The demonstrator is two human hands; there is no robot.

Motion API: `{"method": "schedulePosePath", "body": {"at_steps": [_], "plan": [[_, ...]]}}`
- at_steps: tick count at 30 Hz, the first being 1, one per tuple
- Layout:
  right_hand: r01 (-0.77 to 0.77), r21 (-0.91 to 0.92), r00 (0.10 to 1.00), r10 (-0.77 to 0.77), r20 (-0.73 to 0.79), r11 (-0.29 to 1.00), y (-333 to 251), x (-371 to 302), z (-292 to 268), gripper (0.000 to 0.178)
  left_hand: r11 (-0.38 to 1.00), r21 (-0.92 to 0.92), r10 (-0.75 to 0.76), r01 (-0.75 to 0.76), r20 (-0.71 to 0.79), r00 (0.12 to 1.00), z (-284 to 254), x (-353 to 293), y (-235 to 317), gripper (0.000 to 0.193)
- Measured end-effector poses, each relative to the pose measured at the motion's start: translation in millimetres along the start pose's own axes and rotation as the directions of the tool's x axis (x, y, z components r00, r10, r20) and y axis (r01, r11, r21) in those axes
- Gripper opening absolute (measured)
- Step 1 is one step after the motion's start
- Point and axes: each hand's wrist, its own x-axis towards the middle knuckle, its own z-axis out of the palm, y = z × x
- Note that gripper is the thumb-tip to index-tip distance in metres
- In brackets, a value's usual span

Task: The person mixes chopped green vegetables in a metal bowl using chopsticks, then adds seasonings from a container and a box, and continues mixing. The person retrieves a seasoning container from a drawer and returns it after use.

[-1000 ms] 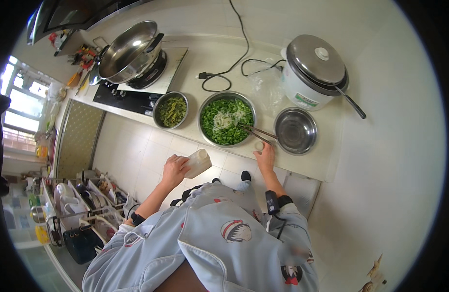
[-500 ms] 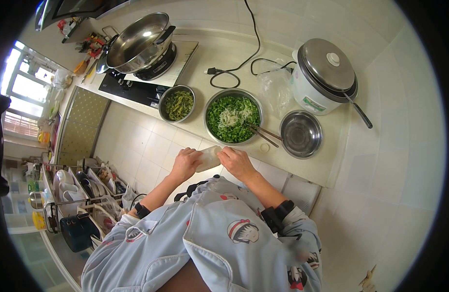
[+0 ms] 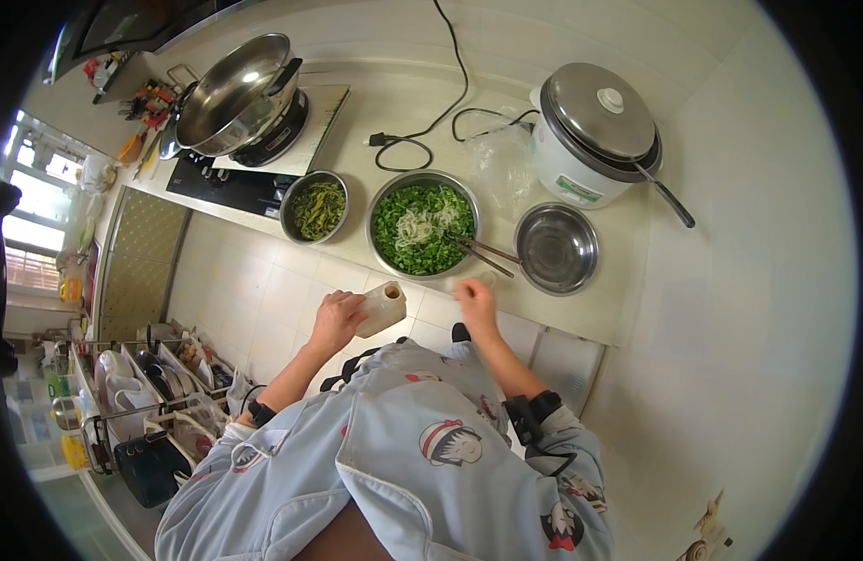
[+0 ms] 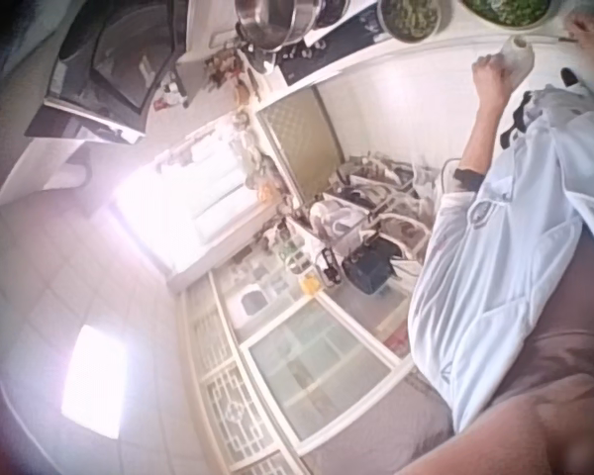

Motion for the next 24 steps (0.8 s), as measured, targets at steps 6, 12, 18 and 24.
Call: {"method": "schedulePosePath", "body": {"at_steps": [6,12,18,24], "plan": [[-0.205,0.01,0.938,0.199,-0.284,0.979,70,36,-53,0.022,0.999,0.028,0.017,-0.017,-0.006,1.0,2,6,-1,0.028],[-0.234,-0.19,0.945,0.177,-0.276,0.954,102,61,-53,0.021,0.999,0.048,-0.015,0.016,-0.032,0.999,-10,8,-3,0.026],[-0.227,-0.586,0.92,-0.026,-0.391,0.778,105,69,-50,0.032,0.995,0.085,-0.037,0.042,-0.058,0.998,-28,14,-2,0.024],[0.23,0.37,0.955,-0.137,-0.262,0.9,46,46,-27,0.038,0.963,0.265,0.07,-0.056,-0.043,0.997,-58,40,9,0.012]]}}
